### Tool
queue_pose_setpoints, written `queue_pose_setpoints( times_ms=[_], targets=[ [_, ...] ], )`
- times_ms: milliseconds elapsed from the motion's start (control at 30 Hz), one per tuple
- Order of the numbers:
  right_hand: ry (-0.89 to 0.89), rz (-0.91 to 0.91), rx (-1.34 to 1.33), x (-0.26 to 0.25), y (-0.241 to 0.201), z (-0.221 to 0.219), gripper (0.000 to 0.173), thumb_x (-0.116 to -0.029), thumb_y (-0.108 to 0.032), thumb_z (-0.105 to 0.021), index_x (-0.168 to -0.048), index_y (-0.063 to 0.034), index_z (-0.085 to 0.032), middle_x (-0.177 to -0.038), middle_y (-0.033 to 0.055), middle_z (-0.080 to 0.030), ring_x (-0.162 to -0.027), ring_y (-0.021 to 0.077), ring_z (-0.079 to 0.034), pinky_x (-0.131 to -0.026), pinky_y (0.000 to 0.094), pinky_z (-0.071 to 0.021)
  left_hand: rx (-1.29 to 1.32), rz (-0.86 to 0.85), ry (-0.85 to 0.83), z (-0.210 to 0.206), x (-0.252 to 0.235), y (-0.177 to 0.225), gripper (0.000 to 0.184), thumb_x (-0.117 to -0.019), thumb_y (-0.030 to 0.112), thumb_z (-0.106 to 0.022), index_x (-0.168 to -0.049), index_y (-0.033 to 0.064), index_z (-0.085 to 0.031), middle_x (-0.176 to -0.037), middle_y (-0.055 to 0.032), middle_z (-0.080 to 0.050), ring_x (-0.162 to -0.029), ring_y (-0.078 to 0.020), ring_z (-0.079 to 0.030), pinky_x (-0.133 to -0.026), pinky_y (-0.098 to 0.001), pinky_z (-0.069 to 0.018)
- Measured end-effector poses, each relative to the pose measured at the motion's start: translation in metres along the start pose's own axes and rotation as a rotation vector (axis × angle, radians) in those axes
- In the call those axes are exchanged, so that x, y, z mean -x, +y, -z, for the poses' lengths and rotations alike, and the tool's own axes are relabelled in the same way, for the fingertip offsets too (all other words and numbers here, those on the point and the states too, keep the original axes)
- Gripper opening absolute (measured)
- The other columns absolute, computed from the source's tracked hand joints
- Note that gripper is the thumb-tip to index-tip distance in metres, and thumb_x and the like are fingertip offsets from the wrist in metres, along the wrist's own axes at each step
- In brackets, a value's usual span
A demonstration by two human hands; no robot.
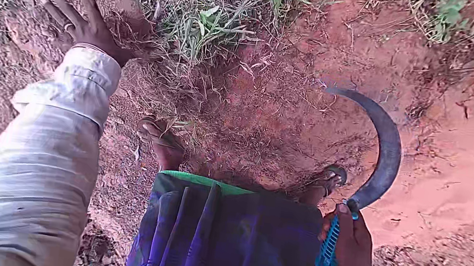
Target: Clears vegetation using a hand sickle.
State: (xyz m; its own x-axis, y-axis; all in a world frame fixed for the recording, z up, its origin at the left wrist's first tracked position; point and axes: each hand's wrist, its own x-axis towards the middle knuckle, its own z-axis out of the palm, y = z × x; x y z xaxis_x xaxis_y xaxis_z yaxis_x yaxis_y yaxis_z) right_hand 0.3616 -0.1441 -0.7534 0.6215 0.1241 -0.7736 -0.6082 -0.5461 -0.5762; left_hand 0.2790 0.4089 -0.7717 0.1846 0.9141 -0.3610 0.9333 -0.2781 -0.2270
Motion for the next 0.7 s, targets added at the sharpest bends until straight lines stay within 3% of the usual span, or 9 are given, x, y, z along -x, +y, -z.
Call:
queue_pose_setpoints(
  times_ms=[67, 133, 200, 233, 300, 400, 467, 600, 700],
  targets=[
    [0.010, -0.026, -0.018, 0.007, 0.001, -0.010, 0.026, -0.1077, -0.028, -0.037, -0.108, -0.0044, -0.049, -0.057, -0.0146, -0.052, -0.043, -0.0021, -0.054, -0.042, 0.0176, -0.0520, 0.138, -0.406, 0.157, -0.030, 0.082, 0.030, 0.103, -0.0788, 0.011, -0.081, -0.163, 0.0011, -0.023, -0.170, -0.0310, -0.009, -0.156, -0.0547, -0.007, -0.116, -0.0803, -0.0126],
    [0.001, -0.049, -0.045, 0.011, 0.005, -0.018, 0.025, -0.1082, -0.027, -0.036, -0.107, -0.0056, -0.049, -0.056, -0.0144, -0.052, -0.042, -0.0010, -0.054, -0.042, 0.0188, -0.0527, 0.262, -0.766, 0.273, -0.089, 0.156, 0.050, 0.060, -0.0847, 0.014, -0.073, -0.141, 0.0005, -0.057, -0.153, -0.0287, -0.048, -0.144, -0.0530, -0.040, -0.113, -0.0745, -0.0269],
    [-0.031, -0.063, -0.051, 0.010, 0.008, -0.021, 0.024, -0.1086, -0.028, -0.035, -0.106, -0.0073, -0.048, -0.056, -0.0145, -0.052, -0.042, -0.0007, -0.054, -0.042, 0.0190, -0.0525, 0.334, -0.942, 0.067, -0.151, 0.224, 0.069, 0.039, -0.0877, 0.018, -0.073, -0.125, 0.0071, -0.073, -0.140, -0.0221, -0.063, -0.134, -0.0477, -0.054, -0.110, -0.0719, -0.0332],
    [-0.047, -0.064, -0.040, 0.009, 0.009, -0.021, 0.025, -0.1080, -0.029, -0.036, -0.107, -0.0071, -0.048, -0.056, -0.0146, -0.052, -0.042, -0.0006, -0.054, -0.042, 0.0191, -0.0524, 0.280, -0.944, -0.169, -0.174, 0.249, 0.080, 0.040, -0.0933, 0.022, -0.070, -0.131, 0.0085, -0.071, -0.144, -0.0202, -0.061, -0.138, -0.0454, -0.052, -0.113, -0.0712, -0.0303],
    [-0.063, -0.059, 0.006, 0.009, 0.014, -0.018, 0.027, -0.1063, -0.031, -0.039, -0.108, -0.0051, -0.048, -0.057, -0.0147, -0.051, -0.043, -0.0005, -0.054, -0.043, 0.0196, -0.0527, 0.054, -0.736, -0.761, -0.205, 0.269, 0.108, 0.062, -0.1049, 0.032, -0.058, -0.160, 0.0110, -0.039, -0.168, -0.0183, -0.031, -0.158, -0.0392, -0.022, -0.125, -0.0635, -0.0116],
    [-0.069, -0.041, 0.105, 0.011, 0.023, -0.007, 0.030, -0.1045, -0.030, -0.041, -0.108, -0.0022, -0.049, -0.058, -0.0155, -0.051, -0.044, -0.0022, -0.053, -0.044, 0.0182, -0.0519, 0.059, -0.345, -1.001, -0.245, 0.295, 0.127, 0.061, -0.1050, 0.015, -0.055, -0.160, 0.0003, -0.031, -0.161, -0.0271, -0.037, -0.144, -0.0436, -0.045, -0.118, -0.0550, -0.0384],
    [-0.070, -0.025, 0.155, 0.011, 0.028, 0.002, 0.031, -0.1042, -0.031, -0.042, -0.108, -0.0010, -0.050, -0.057, -0.0153, -0.051, -0.043, -0.0025, -0.053, -0.043, 0.0181, -0.0512, 0.055, -0.309, -1.133, -0.246, 0.325, 0.122, 0.061, -0.1087, 0.016, -0.046, -0.163, 0.0023, -0.023, -0.161, -0.0275, -0.038, -0.141, -0.0452, -0.049, -0.114, -0.0572, -0.0414],
    [-0.060, -0.012, 0.203, 0.014, 0.030, 0.021, 0.033, -0.1038, -0.034, -0.044, -0.106, -0.0021, -0.050, -0.056, -0.0152, -0.051, -0.042, -0.0031, -0.052, -0.042, 0.0175, -0.0499, 0.211, 0.077, -0.982, -0.235, 0.360, 0.076, 0.062, -0.1092, 0.016, -0.046, -0.163, -0.0014, -0.020, -0.157, -0.0273, -0.045, -0.140, -0.0408, -0.052, -0.117, -0.0524, -0.0413],
    [-0.050, 0.017, 0.208, 0.011, 0.027, 0.029, 0.034, -0.1042, -0.035, -0.045, -0.106, -0.0019, -0.051, -0.055, -0.0156, -0.051, -0.042, -0.0034, -0.052, -0.042, 0.0167, -0.0492, 0.674, 0.563, -0.434, -0.259, 0.343, 0.036, 0.057, -0.1095, 0.013, -0.049, -0.157, -0.0109, -0.026, -0.158, -0.0333, -0.038, -0.149, -0.0410, -0.039, -0.125, -0.0470, -0.0295]
  ],
)
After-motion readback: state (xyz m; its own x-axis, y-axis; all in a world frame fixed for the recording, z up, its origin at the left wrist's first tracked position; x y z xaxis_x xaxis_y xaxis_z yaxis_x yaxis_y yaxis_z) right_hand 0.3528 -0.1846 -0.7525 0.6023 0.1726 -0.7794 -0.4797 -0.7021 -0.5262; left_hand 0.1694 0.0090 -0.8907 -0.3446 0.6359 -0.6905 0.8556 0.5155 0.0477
